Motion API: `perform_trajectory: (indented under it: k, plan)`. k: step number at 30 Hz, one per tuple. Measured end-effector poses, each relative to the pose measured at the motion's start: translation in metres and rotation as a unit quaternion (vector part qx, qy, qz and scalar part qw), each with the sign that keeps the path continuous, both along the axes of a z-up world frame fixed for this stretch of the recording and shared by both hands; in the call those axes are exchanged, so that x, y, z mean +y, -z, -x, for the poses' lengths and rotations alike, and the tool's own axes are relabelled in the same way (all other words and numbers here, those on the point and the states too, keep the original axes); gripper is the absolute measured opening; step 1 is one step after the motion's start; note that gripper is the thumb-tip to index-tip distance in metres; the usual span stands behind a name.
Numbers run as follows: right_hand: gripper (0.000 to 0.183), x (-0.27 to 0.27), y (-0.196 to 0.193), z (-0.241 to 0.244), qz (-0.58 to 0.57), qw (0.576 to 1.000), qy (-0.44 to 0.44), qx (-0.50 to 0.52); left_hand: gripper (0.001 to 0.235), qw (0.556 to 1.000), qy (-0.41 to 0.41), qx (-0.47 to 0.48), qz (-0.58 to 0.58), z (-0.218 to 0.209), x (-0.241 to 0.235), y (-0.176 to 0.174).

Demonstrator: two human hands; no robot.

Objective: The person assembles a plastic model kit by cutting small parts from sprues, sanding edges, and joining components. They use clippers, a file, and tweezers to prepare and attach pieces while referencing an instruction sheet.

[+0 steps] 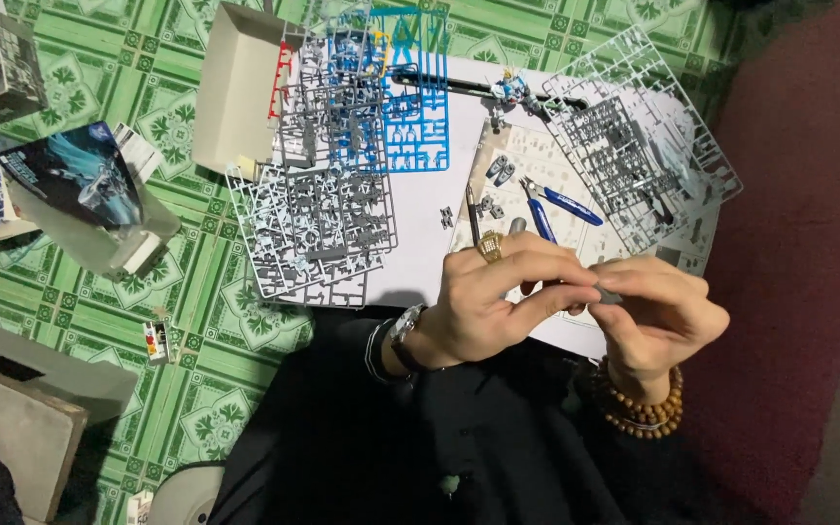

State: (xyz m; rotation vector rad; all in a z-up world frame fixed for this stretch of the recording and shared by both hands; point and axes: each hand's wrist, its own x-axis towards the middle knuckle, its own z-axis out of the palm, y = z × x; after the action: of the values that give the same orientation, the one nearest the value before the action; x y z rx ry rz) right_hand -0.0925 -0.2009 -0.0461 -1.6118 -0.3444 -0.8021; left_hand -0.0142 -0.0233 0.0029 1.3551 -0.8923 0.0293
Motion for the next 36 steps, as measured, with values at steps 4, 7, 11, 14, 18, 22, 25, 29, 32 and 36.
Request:
perform_trajectory:
  k: [4,7,11,14,18,22,25,29,32,36]
  plan:
    - [0.026,0.002,-0.001,-0.002,-0.004,1.0,0.011,-0.027,0.017,0.999,0.015,-0.019,0.028,-0.002,0.001,-0.007]
    - [0.027,0.01,-0.001,0.006,-0.107,0.994,0.013,-0.003,0.01,0.968,0.237,0.05,0.071,-0.003,0.018,-0.002]
    - [0.025,0.001,0.004,0.003,-0.077,0.991,0.022,0.107,0.011,0.856,0.504,0.106,0.045,0.029,0.029,0.032]
    - [0.015,0.005,0.018,-0.014,-0.147,0.963,-0.002,0.227,0.013,0.857,0.513,0.047,0.033,0.085,0.016,0.049]
    - [0.013,0.011,0.044,-0.027,0.001,0.93,0.052,0.364,0.015,0.877,0.479,-0.026,0.031,0.091,0.002,0.062]
    - [0.015,0.007,0.067,-0.03,0.201,0.894,0.064,0.395,0.019,0.947,0.31,-0.086,0.002,0.059,0.0,0.085]
    - [0.011,0.004,0.077,-0.033,0.293,0.864,0.063,0.405,0.019,0.949,0.105,-0.168,-0.244,0.023,0.009,0.122]
    - [0.013,0.008,0.081,-0.043,0.367,0.871,0.031,0.324,0.042,0.907,0.05,-0.12,-0.4,0.019,0.031,0.162]
    - [0.015,0.016,0.077,-0.047,0.421,0.849,0.024,0.318,0.061,0.884,0.065,-0.156,-0.436,0.022,0.037,0.175]
    - [0.015,0.021,0.071,-0.053,0.44,0.832,0.008,0.338,0.068,0.87,0.067,-0.177,-0.455,0.021,0.04,0.184]
